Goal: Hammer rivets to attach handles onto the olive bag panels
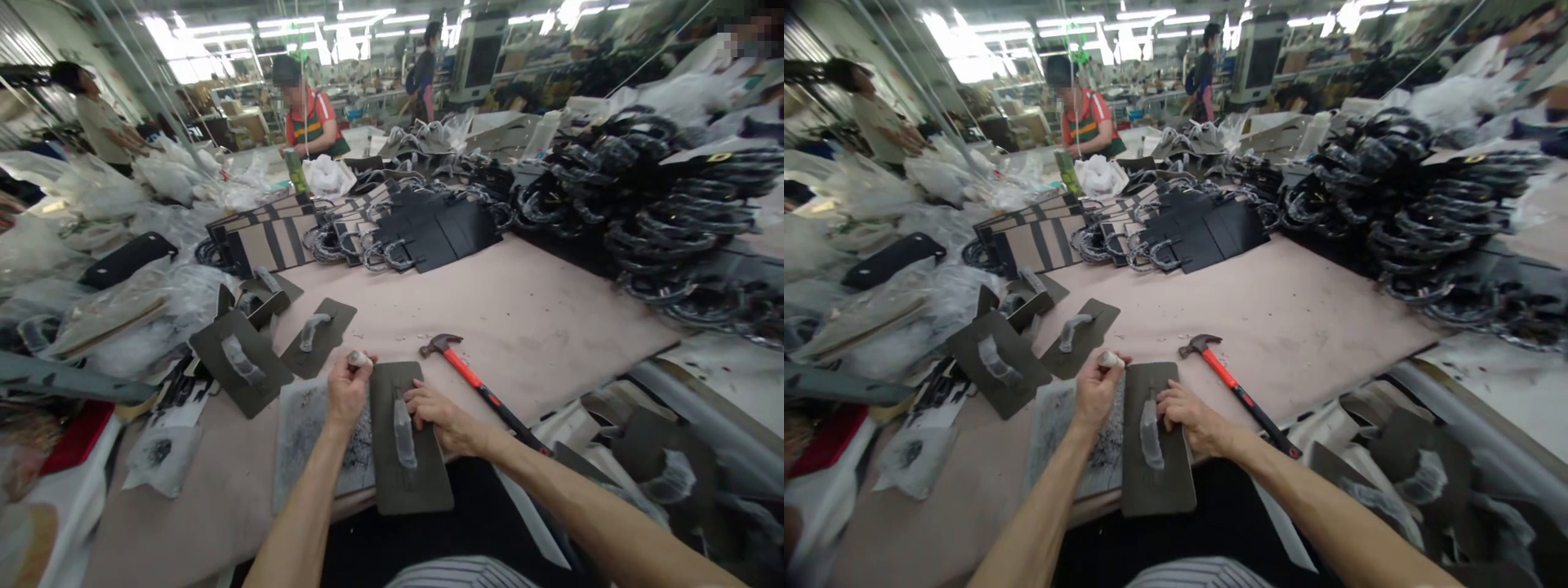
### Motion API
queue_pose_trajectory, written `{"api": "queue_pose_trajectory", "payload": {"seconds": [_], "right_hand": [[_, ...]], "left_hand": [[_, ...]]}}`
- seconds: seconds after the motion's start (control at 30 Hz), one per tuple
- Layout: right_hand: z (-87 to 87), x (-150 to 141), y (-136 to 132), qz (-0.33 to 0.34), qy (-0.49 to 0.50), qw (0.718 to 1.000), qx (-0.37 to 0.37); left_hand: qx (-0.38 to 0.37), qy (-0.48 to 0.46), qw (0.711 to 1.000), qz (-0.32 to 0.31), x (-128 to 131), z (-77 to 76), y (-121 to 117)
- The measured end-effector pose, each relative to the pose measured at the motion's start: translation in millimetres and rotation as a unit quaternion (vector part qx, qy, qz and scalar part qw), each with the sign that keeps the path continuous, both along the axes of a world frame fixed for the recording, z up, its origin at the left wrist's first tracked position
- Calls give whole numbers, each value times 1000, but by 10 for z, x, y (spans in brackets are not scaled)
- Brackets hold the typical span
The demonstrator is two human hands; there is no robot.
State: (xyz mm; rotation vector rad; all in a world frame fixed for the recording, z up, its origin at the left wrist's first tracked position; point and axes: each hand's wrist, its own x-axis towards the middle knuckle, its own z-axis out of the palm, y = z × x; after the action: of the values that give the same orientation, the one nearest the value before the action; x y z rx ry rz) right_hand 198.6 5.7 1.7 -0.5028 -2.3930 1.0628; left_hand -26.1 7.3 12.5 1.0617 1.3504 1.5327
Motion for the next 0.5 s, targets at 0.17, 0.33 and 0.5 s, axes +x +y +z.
{"api": "queue_pose_trajectory", "payload": {"seconds": [0.17,0.33,0.5], "right_hand": [[-69,29,102,-14,40,999,-18],[-66,67,35,-45,17,999,-24],[19,247,45,-121,0,991,60]], "left_hand": [[-26,5,998,-64,227,-128,95],[-31,35,997,-58,236,-193,5],[-38,47,996,-69,224,-170,13]]}}
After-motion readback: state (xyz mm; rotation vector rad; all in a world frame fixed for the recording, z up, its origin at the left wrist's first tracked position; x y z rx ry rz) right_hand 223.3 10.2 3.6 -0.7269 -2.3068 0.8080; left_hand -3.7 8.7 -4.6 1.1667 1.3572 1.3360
